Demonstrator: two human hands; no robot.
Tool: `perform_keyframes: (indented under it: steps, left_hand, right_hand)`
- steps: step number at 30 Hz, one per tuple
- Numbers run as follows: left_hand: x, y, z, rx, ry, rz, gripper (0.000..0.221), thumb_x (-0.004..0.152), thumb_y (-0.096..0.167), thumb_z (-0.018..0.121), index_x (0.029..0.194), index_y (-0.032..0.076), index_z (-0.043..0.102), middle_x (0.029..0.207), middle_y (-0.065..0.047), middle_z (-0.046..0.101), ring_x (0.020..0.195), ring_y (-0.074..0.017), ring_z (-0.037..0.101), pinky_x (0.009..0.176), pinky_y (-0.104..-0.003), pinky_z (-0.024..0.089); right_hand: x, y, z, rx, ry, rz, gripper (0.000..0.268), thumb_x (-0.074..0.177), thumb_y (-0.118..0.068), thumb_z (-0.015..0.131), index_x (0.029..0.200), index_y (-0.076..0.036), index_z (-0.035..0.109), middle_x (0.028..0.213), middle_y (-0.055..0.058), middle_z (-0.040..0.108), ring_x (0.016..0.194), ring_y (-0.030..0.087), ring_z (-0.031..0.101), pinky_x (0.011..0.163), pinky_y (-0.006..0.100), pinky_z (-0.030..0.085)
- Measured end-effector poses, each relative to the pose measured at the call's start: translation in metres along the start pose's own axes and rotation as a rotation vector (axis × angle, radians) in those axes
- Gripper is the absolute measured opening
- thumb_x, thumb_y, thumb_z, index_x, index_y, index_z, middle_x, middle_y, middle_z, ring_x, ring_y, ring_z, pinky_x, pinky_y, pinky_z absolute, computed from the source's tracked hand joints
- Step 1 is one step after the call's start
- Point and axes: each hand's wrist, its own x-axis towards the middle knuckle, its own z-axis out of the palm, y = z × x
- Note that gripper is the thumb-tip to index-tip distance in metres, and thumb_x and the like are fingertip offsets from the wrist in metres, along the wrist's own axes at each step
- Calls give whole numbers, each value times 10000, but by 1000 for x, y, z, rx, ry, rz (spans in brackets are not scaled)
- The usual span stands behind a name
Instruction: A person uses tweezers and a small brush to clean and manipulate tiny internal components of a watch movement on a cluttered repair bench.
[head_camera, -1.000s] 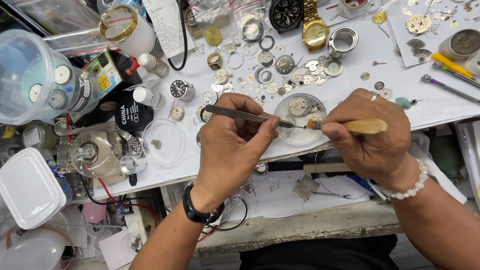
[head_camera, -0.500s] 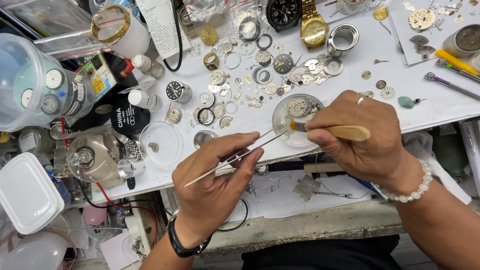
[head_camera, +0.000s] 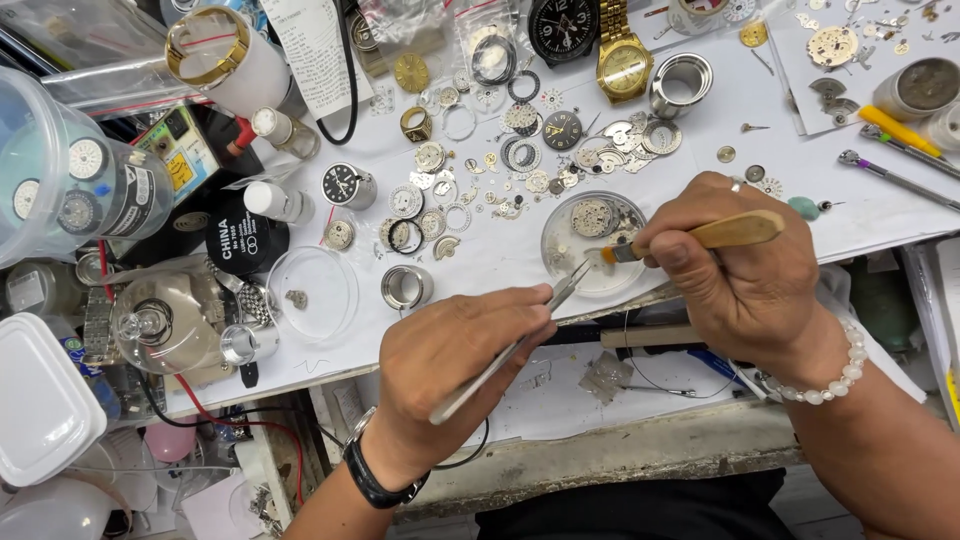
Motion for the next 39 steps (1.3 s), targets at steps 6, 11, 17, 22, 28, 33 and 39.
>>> perform_keyframes:
  steps: [6, 11, 17, 22, 28, 33, 39]
  left_hand:
    - [-13, -17, 23, -149, 196, -137, 213, 939, -9, 776, 1116, 36, 665, 1057, -148, 775, 967, -256, 815, 862, -320, 699]
    - [-12, -15, 23, -102, 196, -122, 165, 942, 10, 769, 1076, 27, 673, 1030, -130, 778, 930, -247, 814, 796, -308, 686]
    - [-14, -13, 23, -113, 231, -133, 195, 946, 50, 775, 1107, 27, 666, 1046, -122, 770, 928, -247, 806, 822, -315, 682]
    - [-11, -15, 28, -129, 224, -119, 186, 964, 48, 754, 1119, 21, 656, 1036, -137, 769, 919, -259, 805, 800, -320, 682]
    - [-12, -17, 34, -119, 237, -167, 184, 955, 6, 766, 1106, 58, 674, 1015, -92, 763, 908, -220, 800, 727, -265, 658]
    - [-10, -13, 35, -86, 246, -135, 207, 953, -24, 768, 1101, 43, 639, 1001, -103, 753, 868, -210, 794, 658, -243, 625]
    - [-6, -12, 33, -16, 255, -72, 214, 946, -59, 774, 1057, 20, 610, 967, -112, 745, 845, -228, 778, 685, -273, 618]
  right_hand:
    - [3, -2, 0, -73, -41, -29, 267, 1071, -141, 485, 956, 48, 634, 832, 130, 679, 690, 291, 636, 662, 410, 493]
    - [4, -5, -2, -128, -78, -63, 242, 1077, -146, 486, 989, 23, 636, 863, 106, 682, 710, 286, 644, 667, 405, 502]
    - [3, -10, -3, -176, -68, -90, 255, 1076, -148, 488, 1008, 35, 652, 886, 108, 702, 706, 292, 642, 618, 381, 466]
    - [1, -11, -6, -188, -58, -67, 276, 1082, -157, 477, 988, 36, 650, 854, 107, 683, 703, 291, 622, 619, 383, 448]
    - [8, -13, -6, -193, -93, -66, 278, 1070, -174, 505, 1028, 37, 681, 889, 109, 720, 731, 272, 651, 600, 358, 465]
    - [13, -15, -7, -272, -222, -150, 218, 1077, -184, 494, 938, -71, 618, 742, 38, 632, 586, 212, 554, 516, 330, 398]
    - [21, -17, -9, -311, -258, -174, 239, 1074, -195, 521, 950, -54, 669, 755, 53, 651, 589, 234, 551, 536, 350, 418]
